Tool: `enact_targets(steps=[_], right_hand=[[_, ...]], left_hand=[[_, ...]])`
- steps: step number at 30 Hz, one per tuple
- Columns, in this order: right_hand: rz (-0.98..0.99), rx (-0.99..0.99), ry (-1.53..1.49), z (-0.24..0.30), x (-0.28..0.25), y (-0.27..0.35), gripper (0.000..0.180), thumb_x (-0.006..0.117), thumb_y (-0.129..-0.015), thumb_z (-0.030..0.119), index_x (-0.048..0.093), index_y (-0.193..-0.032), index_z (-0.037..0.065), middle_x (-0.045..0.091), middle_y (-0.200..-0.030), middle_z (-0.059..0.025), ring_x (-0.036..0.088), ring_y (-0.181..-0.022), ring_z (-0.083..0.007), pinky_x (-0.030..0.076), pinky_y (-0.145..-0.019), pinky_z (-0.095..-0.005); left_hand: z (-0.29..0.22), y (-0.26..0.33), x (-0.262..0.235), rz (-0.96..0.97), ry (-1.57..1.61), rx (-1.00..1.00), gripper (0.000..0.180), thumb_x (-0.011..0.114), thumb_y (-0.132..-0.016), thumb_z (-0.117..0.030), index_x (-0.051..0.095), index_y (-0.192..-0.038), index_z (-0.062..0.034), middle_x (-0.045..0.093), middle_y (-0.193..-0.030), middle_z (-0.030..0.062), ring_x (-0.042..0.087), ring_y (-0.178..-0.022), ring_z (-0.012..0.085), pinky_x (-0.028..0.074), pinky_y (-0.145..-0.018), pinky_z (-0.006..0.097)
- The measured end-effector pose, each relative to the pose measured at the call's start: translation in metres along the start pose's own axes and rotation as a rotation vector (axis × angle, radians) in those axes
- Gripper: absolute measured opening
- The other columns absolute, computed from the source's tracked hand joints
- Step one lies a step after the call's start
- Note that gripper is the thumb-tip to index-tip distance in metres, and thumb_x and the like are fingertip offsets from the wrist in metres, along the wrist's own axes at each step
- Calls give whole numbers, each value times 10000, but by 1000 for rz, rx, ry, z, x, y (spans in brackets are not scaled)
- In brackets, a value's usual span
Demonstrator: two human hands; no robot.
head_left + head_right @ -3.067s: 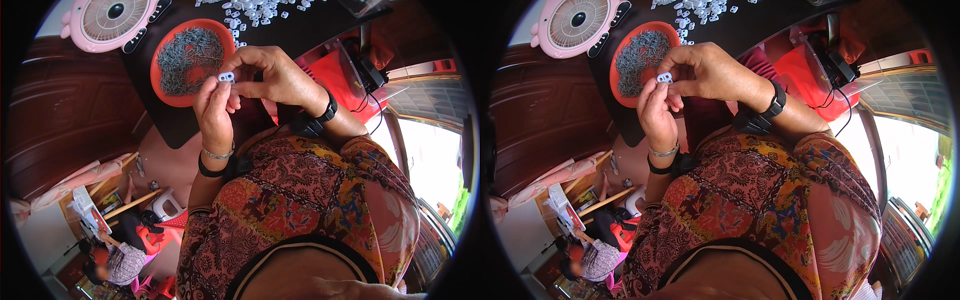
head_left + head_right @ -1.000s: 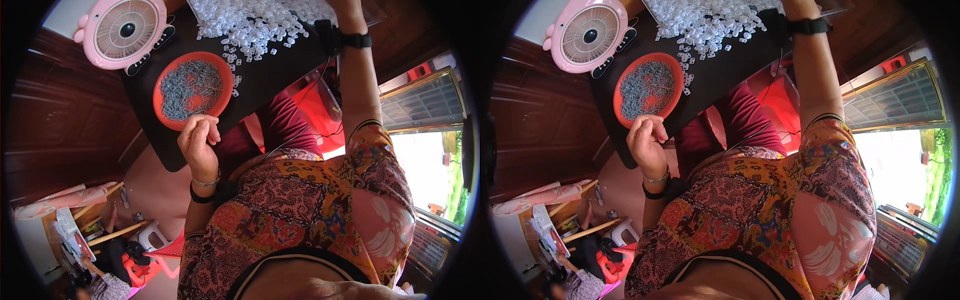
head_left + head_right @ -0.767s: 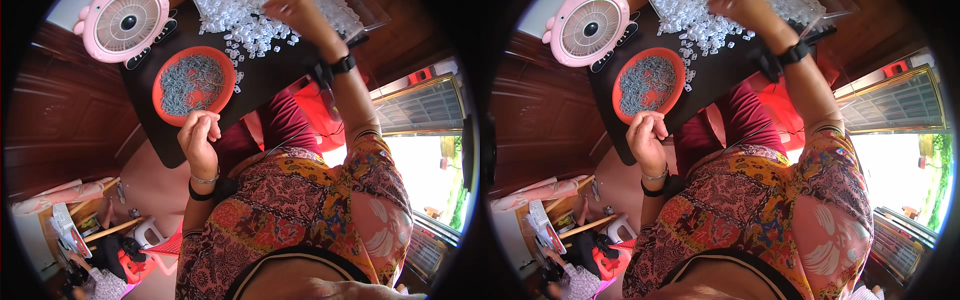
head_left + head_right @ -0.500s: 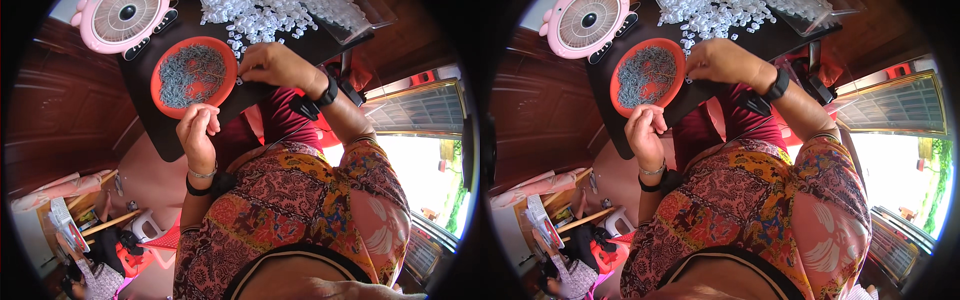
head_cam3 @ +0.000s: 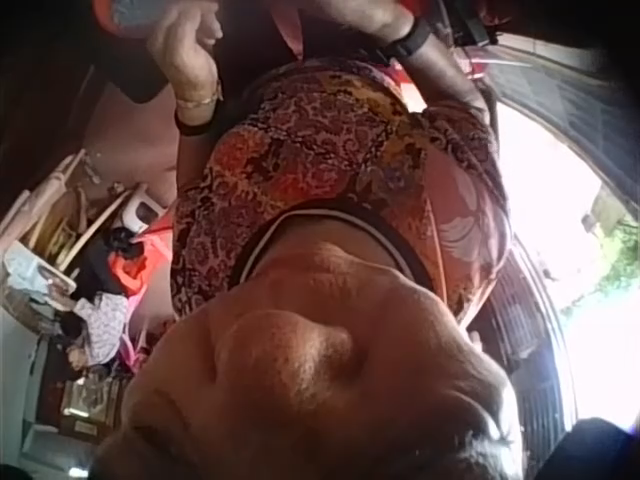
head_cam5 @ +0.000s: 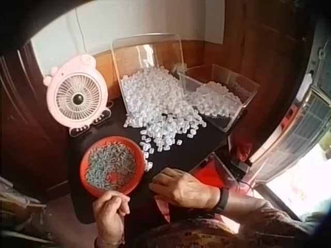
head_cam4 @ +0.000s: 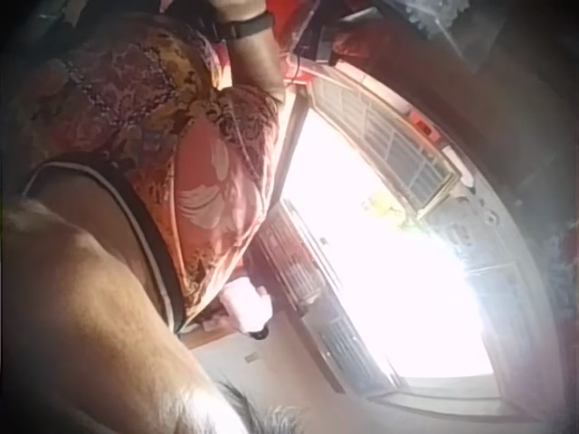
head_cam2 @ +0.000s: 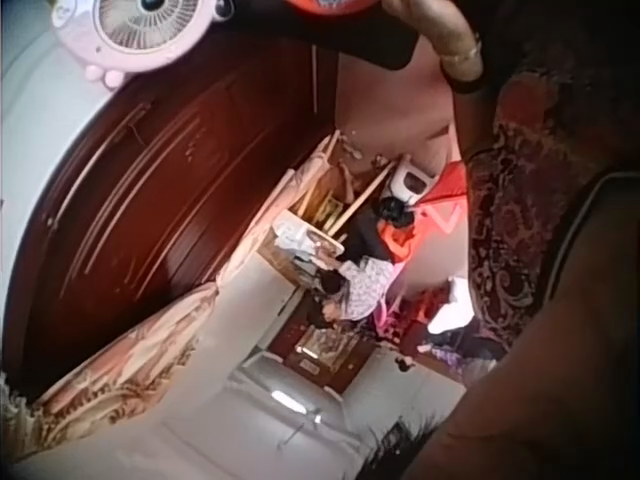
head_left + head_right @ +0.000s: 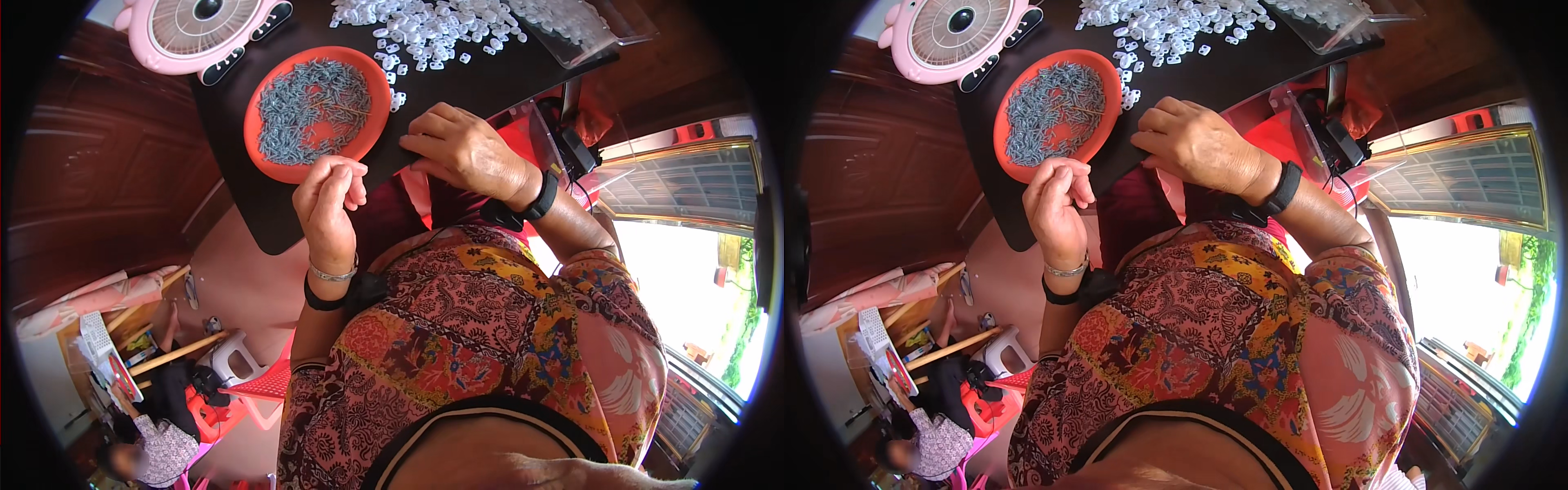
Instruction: Assembling metal pins into small white plastic components at a desk.
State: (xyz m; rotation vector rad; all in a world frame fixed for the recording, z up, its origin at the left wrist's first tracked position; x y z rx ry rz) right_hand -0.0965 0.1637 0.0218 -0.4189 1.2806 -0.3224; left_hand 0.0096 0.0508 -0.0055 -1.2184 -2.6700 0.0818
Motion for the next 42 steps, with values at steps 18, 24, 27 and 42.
enact_targets(steps=[18,24,27,42], right_hand=[[-212,618,-1599,-5,38,-8,147,602,-909,142,666,-935,12,662,-836,-30,606,-797,-92,488,-748,-230],[-128,591,-1569,3,35,-12,90,593,-901,65,650,-919,-1,660,-825,-43,617,-735,-91,501,-654,-214],[-169,516,-1271,-5,35,-11,48,589,-885,15,629,-895,-11,648,-782,-48,615,-655,-87,488,-560,-196],[93,244,-828,7,15,-56,62,635,-847,51,647,-862,-7,620,-756,-42,617,-683,-148,478,-598,-291]], left_hand=[[9,4,23,121,-54,-79,165,506,-908,-139,520,-795,-20,513,-654,1,447,-578,49,355,-525,199],[8,3,18,73,-27,-36,180,455,-908,-138,514,-785,-20,518,-640,11,445,-570,57,328,-519,192],[2,5,17,82,-109,14,175,461,-911,-145,519,-810,-14,519,-648,14,445,-582,59,334,-527,199],[1,17,-4,116,52,69,212,512,-930,-174,495,-792,-14,503,-638,12,411,-573,54,329,-525,213]])
Point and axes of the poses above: each hand's wrist, its own y-axis away from the middle knuckle, its own x-axis out of the palm, z = x × y, the point moved 9 cm from there along -y, towards the middle knuckle
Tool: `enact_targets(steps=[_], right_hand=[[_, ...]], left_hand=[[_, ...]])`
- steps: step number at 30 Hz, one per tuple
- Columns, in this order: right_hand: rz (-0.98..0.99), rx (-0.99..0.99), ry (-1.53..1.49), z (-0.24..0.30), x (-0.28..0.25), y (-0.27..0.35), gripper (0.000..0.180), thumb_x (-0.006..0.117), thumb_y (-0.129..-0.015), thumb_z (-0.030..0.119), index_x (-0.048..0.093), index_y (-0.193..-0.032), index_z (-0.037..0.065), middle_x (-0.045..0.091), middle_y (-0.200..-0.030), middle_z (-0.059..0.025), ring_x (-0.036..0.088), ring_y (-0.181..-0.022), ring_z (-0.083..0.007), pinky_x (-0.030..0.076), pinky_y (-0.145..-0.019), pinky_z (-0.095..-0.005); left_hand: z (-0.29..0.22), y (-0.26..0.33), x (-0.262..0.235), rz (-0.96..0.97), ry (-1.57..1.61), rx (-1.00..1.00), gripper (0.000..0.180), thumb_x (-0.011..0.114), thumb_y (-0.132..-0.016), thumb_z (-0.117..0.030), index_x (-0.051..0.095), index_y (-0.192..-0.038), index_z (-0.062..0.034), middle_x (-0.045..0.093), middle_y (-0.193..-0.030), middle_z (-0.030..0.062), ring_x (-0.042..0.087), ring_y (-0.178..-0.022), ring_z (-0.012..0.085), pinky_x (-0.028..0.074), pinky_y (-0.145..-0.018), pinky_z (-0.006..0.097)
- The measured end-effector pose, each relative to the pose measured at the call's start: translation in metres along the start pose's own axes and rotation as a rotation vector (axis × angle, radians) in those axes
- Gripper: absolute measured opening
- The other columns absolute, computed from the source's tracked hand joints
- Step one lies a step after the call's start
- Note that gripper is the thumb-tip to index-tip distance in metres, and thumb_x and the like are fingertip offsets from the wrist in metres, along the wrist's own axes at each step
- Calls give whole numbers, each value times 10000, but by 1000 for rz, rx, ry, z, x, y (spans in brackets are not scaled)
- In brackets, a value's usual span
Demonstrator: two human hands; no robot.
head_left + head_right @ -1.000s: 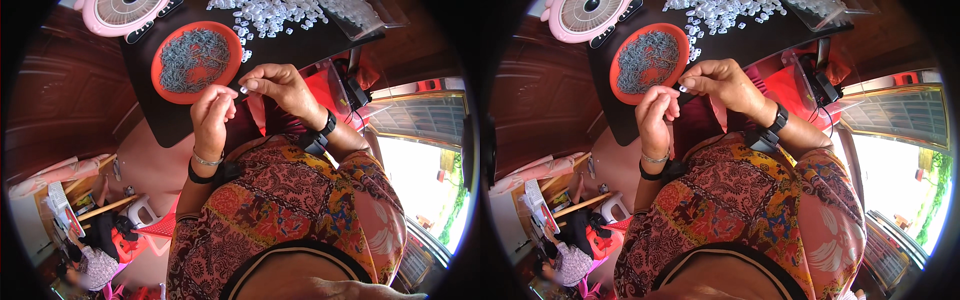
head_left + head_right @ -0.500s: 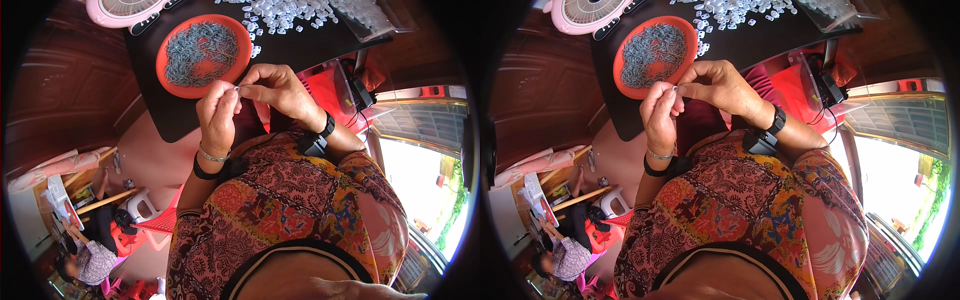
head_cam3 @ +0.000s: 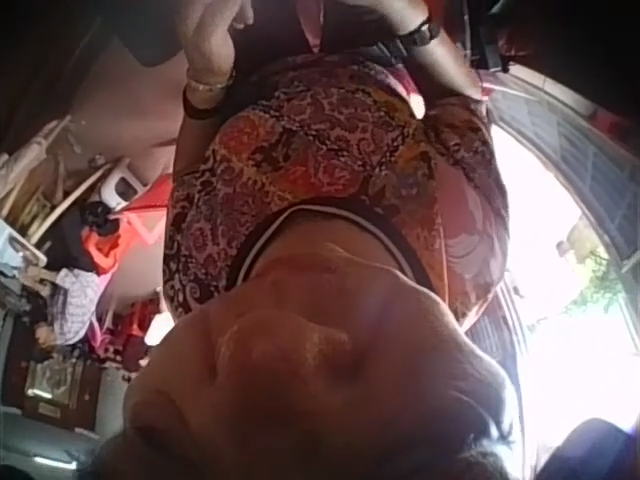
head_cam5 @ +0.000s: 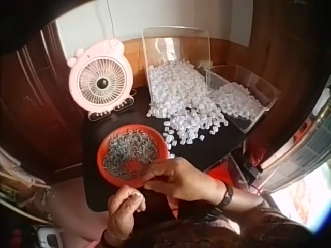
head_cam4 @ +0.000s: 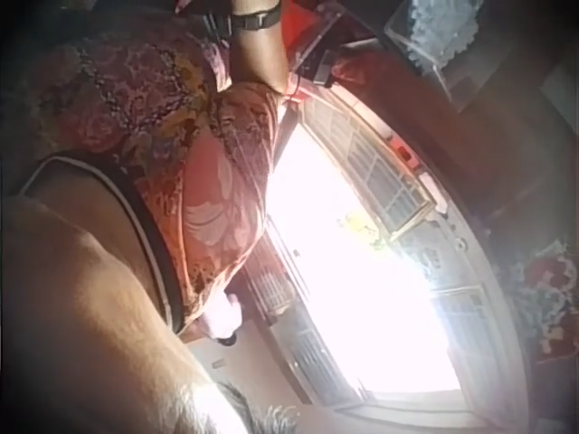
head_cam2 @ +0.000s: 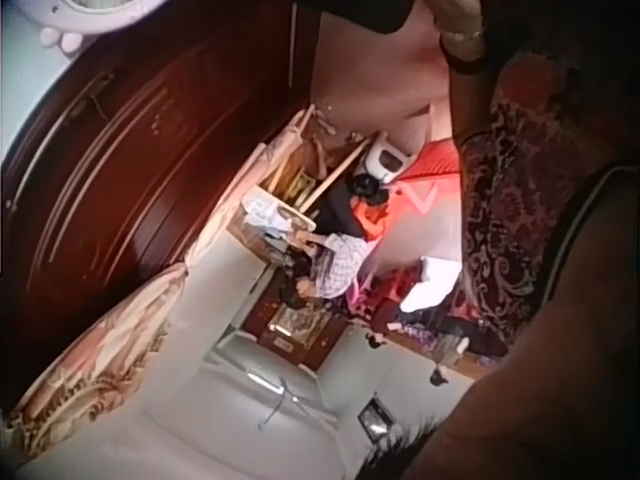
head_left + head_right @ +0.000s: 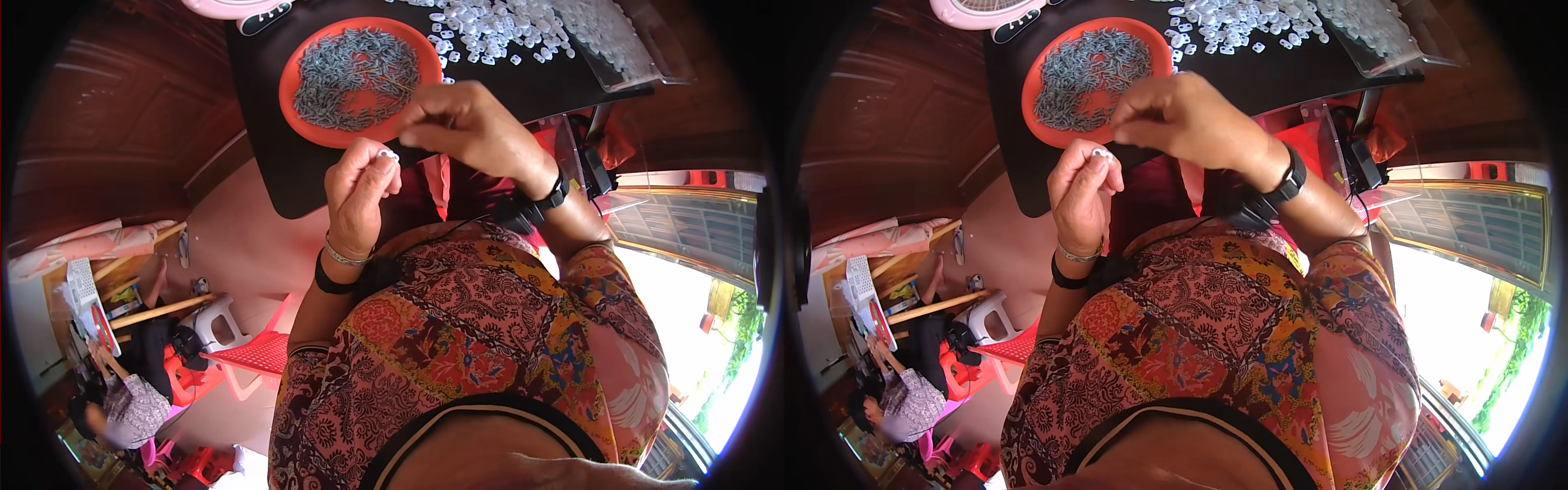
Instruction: Assembling metal pins into small white plastic components at a desk.
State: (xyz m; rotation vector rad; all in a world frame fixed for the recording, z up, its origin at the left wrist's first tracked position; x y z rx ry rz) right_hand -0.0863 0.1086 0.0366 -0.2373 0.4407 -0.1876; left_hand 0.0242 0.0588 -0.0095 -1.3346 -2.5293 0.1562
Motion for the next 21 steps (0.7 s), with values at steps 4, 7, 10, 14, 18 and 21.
enact_targets(steps=[4,7,10,14,18,21], right_hand=[[-42,-220,515,10,-1,-35,110,649,-790,106,666,-881,45,616,-785,-93,611,-719,-261,480,-633,-333],[38,-201,678,-2,13,-59,126,634,-786,162,668,-856,63,622,-811,-97,610,-750,-291,488,-665,-360],[73,-146,797,-20,26,-73,148,613,-784,210,659,-810,72,632,-822,-79,619,-783,-287,496,-688,-385],[102,-106,917,-32,37,-82,129,593,-771,188,650,-778,73,635,-812,-91,621,-772,-300,496,-676,-412],[144,-67,993,-35,41,-90,127,577,-758,177,640,-753,67,637,-773,-116,623,-750,-322,494,-659,-436],[250,-36,1064,-35,46,-99,138,585,-747,182,642,-763,57,634,-738,-131,624,-735,-335,492,-654,-445]], left_hand=[[5,2,-20,-130,19,-38,162,502,-901,-115,494,-770,-21,507,-609,18,424,-548,56,322,-509,211],[7,4,-26,-176,50,-68,158,499,-897,-110,495,-764,-23,504,-605,16,417,-543,56,319,-506,212],[9,6,-30,-185,71,-78,155,500,-891,-105,496,-758,-24,500,-603,15,415,-542,56,318,-505,213],[10,6,-33,-166,105,-86,154,504,-888,-103,497,-757,-22,496,-602,12,416,-540,56,315,-502,214],[10,5,-33,-151,130,-87,147,503,-886,-99,502,-762,-20,495,-604,10,416,-538,58,313,-502,213],[8,4,-33,-148,130,-93,143,504,-887,-96,506,-765,-22,497,-607,10,417,-540,58,314,-503,213]])
Point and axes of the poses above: each hand's wrist, its own y-axis away from the middle knuckle, its own x-axis out of the palm, z = x × y, the point moved 9 cm from there along -y, towards the middle knuckle
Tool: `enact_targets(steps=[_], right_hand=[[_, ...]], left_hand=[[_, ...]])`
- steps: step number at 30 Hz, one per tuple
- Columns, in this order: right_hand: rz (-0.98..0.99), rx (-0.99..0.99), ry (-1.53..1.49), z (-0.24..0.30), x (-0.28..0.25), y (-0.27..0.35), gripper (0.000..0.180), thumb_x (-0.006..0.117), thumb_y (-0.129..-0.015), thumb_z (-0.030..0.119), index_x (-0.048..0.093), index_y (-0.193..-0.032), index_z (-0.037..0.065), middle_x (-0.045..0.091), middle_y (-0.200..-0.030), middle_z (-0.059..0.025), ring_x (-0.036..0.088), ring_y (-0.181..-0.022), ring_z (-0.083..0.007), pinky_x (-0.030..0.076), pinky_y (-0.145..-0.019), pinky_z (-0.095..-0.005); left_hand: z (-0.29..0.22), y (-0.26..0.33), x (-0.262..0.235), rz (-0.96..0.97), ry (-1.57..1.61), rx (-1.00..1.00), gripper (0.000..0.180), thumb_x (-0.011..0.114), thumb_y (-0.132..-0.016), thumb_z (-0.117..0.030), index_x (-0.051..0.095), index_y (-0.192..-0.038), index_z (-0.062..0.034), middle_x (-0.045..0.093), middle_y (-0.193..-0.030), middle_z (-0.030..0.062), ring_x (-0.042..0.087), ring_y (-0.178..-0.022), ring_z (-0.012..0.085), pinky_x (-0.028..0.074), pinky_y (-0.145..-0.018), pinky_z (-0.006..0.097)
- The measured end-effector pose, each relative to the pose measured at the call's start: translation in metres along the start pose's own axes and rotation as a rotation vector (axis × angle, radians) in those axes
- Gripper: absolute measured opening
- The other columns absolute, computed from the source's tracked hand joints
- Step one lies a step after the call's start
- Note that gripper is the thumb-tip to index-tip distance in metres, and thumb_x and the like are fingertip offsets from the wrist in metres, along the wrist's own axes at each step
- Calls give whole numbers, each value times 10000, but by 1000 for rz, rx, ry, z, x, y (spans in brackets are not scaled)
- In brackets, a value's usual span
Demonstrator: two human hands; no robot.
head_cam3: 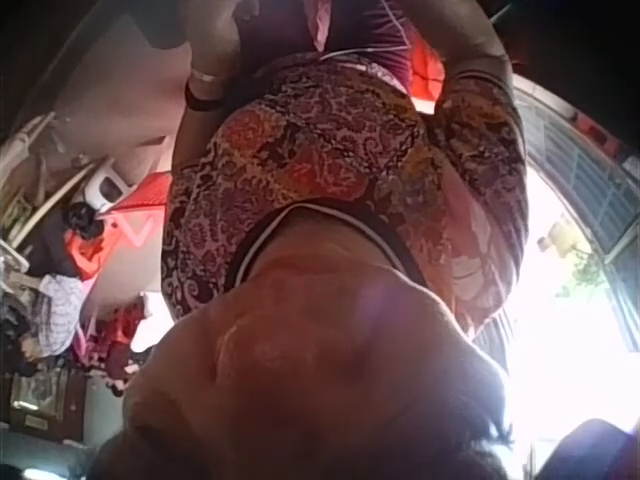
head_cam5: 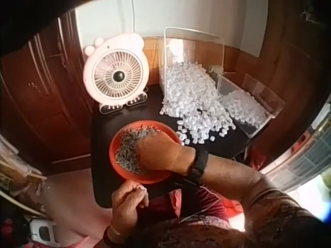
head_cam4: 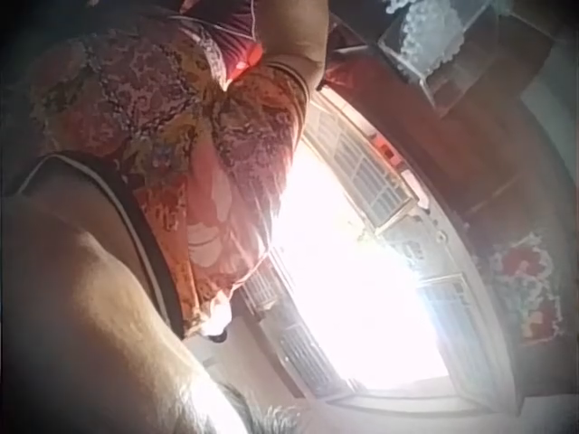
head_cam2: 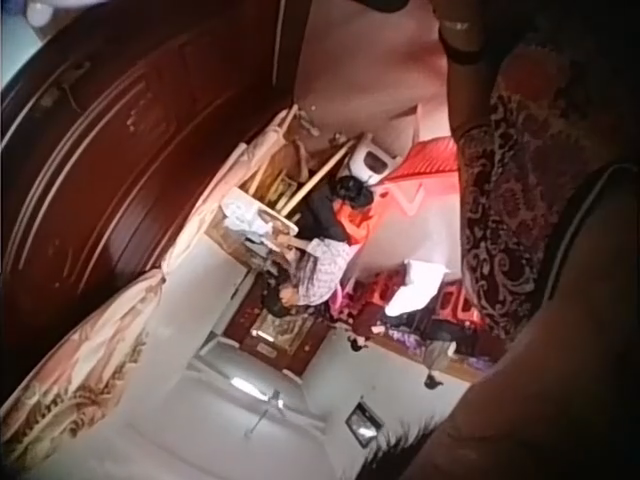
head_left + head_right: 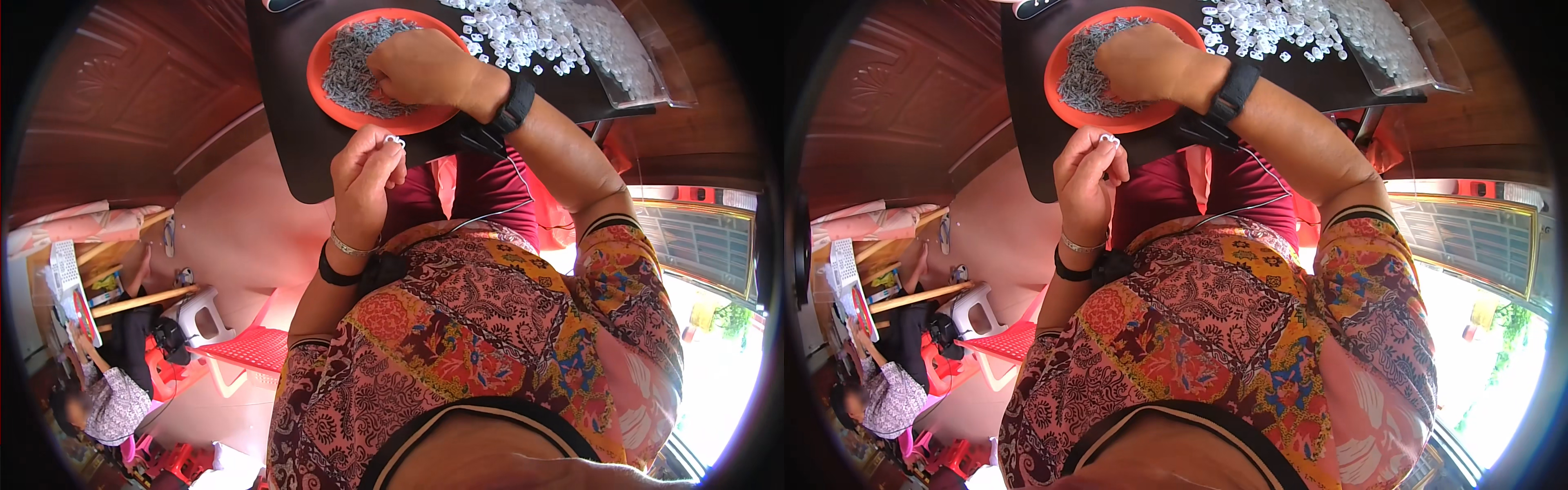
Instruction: Assembling metal pins into small white plastic components at a desk.
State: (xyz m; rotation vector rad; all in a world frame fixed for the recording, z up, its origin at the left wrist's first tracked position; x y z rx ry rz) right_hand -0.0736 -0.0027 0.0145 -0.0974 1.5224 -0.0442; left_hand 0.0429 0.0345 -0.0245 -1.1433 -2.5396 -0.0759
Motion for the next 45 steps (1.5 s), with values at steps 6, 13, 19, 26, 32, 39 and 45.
enact_targets(steps=[6,13,19,26,32,39,45], right_hand=[[33,-68,46,4,5,-3,157,588,-751,180,626,-774,29,622,-710,-138,619,-719,-350,489,-652,-451],[-196,-123,-242,-4,-18,22,192,632,-735,180,610,-816,7,629,-761,-171,623,-737,-342,489,-670,-427],[-269,17,-555,-32,-21,34,101,587,-736,108,596,-802,32,615,-727,-158,609,-696,-335,478,-651,-423],[-276,-67,-475,-34,-24,36,125,595,-755,91,636,-860,38,630,-758,-132,619,-714,-313,493,-664,-393],[-213,-242,-381,-11,-20,27,128,605,-749,131,673,-833,61,643,-778,-125,622,-751,-316,489,-676,-410],[-112,-358,-188,15,-10,15,90,618,-775,148,613,-755,60,586,-782,-71,597,-818,-270,484,-674,-388],[-41,-380,-27,25,-5,7,91,593,-735,108,610,-737,19,601,-787,-119,614,-762,-312,490,-653,-407]], left_hand=[[1,1,-4,-15,12,-3,147,509,-887,-103,508,-763,-25,505,-615,11,419,-542,56,318,-504,213],[2,1,-2,-17,11,1,152,507,-891,-102,508,-760,-24,508,-617,12,419,-540,57,320,-506,213],[1,-1,3,-12,-43,2,154,510,-891,-109,515,-765,-21,511,-623,13,426,-542,58,326,-510,212],[-1,-1,5,-39,-86,-8,159,508,-897,-116,519,-770,-22,521,-626,19,432,-542,57,327,-510,208],[1,-1,2,-41,-86,4,156,507,-896,-113,518,-771,-19,519,-622,19,438,-542,58,325,-505,207],[3,-1,0,-33,-86,-8,146,510,-886,-114,519,-777,-18,518,-628,16,442,-547,60,327,-508,210],[7,0,-1,-37,-38,-17,136,510,-886,-110,526,-782,-23,524,-631,14,452,-550,58,333,-509,206]])
Point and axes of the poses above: each hand's wrist, its own y-axis away from the middle knuckle, its own x-axis out of the palm, z = x × y, the point moved 9 cm from there along -y, towards the middle knuckle
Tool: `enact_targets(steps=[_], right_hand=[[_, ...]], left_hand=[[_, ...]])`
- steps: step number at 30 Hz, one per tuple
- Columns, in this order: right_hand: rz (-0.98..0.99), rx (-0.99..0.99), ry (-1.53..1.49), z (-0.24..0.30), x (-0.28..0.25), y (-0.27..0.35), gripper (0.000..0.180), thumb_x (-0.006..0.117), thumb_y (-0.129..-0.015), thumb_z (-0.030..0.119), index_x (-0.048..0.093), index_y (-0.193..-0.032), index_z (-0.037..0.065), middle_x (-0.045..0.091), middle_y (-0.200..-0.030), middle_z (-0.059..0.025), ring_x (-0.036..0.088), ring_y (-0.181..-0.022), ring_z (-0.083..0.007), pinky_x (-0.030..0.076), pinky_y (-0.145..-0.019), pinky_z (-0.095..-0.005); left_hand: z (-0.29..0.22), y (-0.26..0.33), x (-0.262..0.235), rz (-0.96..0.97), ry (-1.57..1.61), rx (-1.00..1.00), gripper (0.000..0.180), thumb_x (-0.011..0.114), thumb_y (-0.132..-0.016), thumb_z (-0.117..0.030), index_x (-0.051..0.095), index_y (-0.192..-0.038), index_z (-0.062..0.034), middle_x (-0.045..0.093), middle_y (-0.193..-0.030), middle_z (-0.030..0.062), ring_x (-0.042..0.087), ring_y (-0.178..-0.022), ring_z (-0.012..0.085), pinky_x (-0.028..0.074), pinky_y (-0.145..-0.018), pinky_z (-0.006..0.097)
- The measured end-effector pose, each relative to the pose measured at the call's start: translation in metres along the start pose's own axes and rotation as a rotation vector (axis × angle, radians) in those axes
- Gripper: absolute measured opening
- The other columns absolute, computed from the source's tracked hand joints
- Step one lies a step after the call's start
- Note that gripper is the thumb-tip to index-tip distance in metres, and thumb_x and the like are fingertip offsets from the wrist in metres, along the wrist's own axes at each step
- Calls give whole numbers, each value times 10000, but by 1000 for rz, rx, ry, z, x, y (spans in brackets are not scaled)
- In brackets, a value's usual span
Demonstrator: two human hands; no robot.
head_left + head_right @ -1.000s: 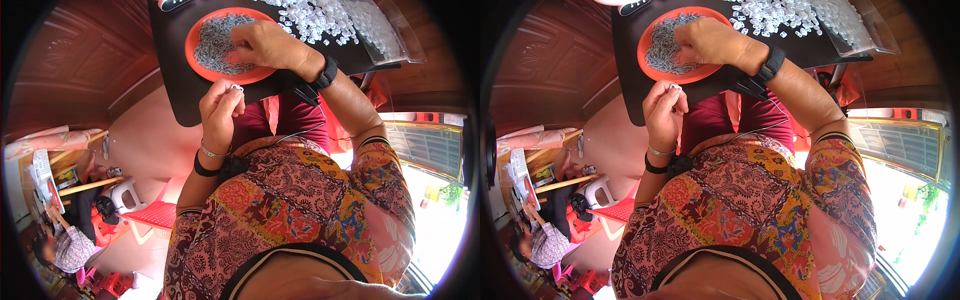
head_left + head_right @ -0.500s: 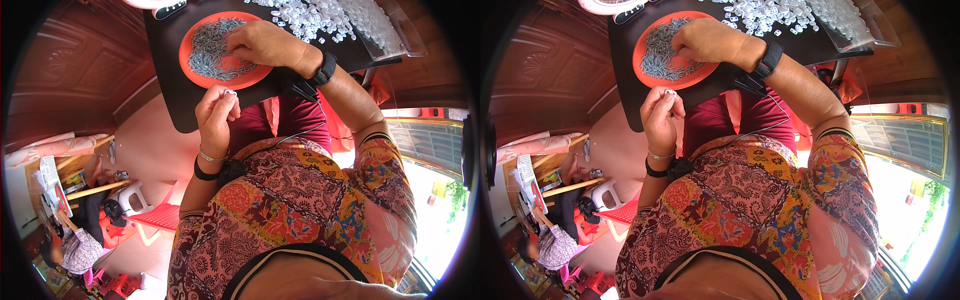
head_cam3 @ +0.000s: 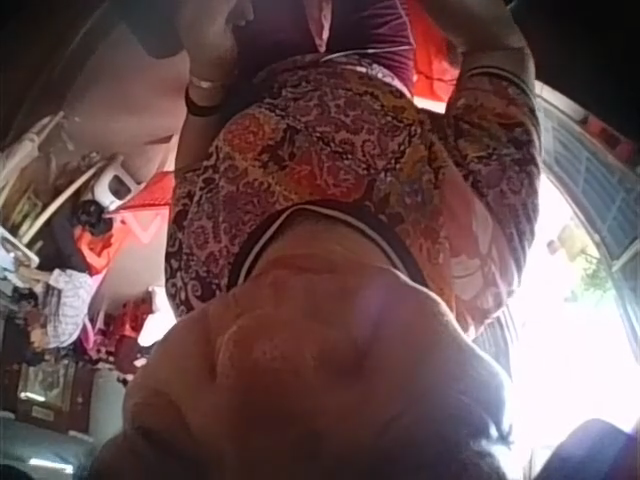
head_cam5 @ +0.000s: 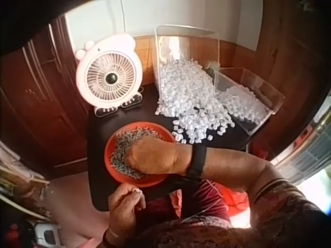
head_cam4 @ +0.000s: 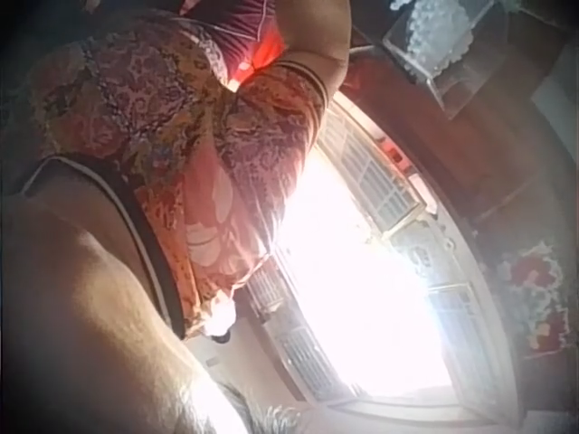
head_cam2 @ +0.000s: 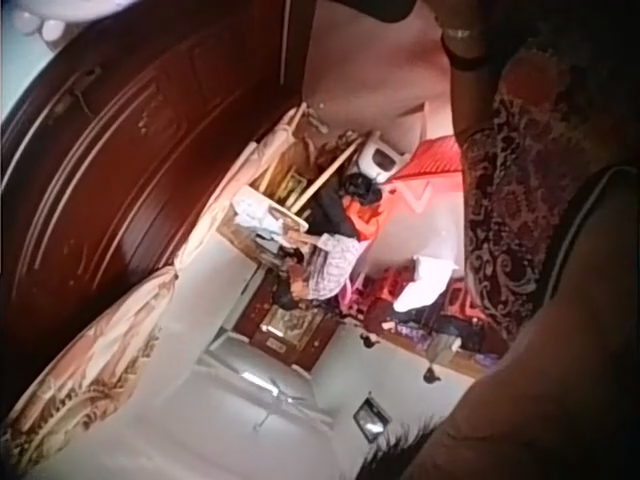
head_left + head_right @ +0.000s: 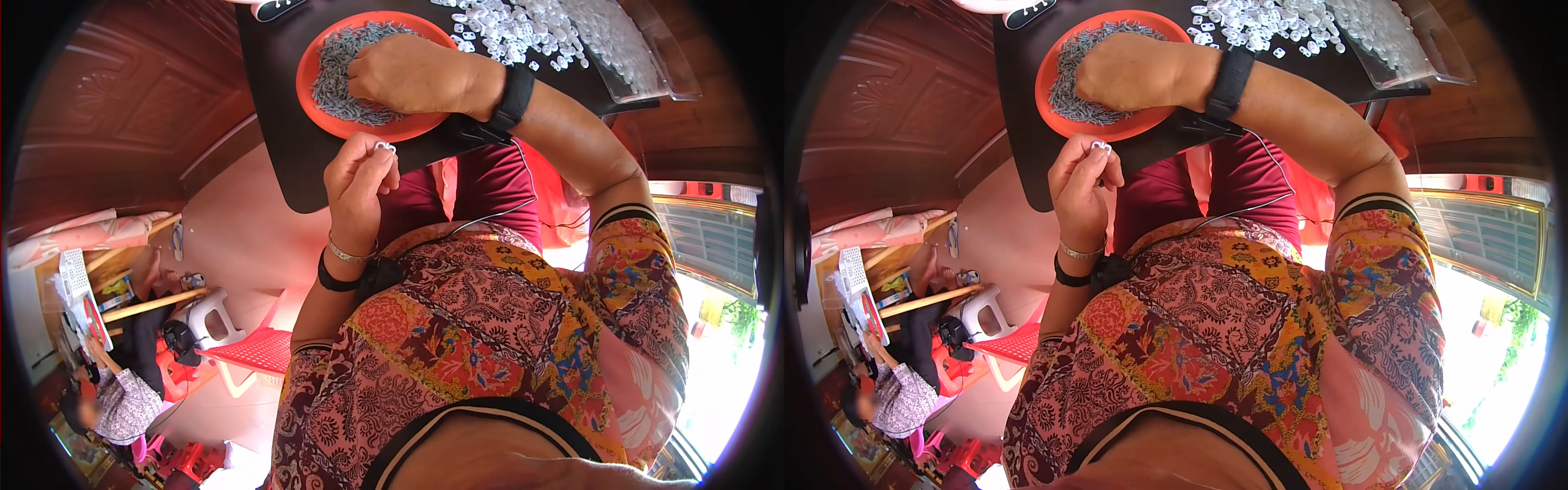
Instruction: Assembling metal pins into small white plastic components at a desk.
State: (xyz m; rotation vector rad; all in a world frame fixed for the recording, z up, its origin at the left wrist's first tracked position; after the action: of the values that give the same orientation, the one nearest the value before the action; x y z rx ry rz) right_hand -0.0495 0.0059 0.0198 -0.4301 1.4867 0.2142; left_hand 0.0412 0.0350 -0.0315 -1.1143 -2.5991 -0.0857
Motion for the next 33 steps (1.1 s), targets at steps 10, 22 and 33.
enact_targets(steps=[10,22,33], right_hand=[[-101,83,-107,-12,0,2,149,613,-733,120,586,-784,-17,598,-712,-160,613,-731,-345,487,-654,-410],[-295,279,-599,-39,-21,46,163,606,-763,45,626,-921,8,579,-715,-102,594,-673,-226,472,-626,-321],[-324,481,-1375,-14,-11,89,147,624,-898,158,651,-937,19,627,-781,26,565,-695,-33,470,-644,-178]], left_hand=[[-4,-1,0,3,-22,17,130,504,-883,-96,522,-780,-19,524,-629,13,446,-545,56,331,-504,204],[-8,-2,6,9,-60,20,142,496,-895,-94,521,-778,-17,520,-621,19,425,-541,53,318,-506,206],[-13,-7,24,25,-43,-12,153,521,-906,-124,540,-801,-14,523,-636,12,437,-537,51,320,-496,194]])
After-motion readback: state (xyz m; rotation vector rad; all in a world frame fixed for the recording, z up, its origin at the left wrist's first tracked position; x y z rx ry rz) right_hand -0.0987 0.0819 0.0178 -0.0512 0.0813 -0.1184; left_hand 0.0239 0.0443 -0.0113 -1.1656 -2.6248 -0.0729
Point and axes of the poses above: each hand's wrist, its own y-axis away from the middle knuckle, its own x-axis out of the palm, z = x × y, the point moved 9 cm from there along -y, towards the middle knuckle
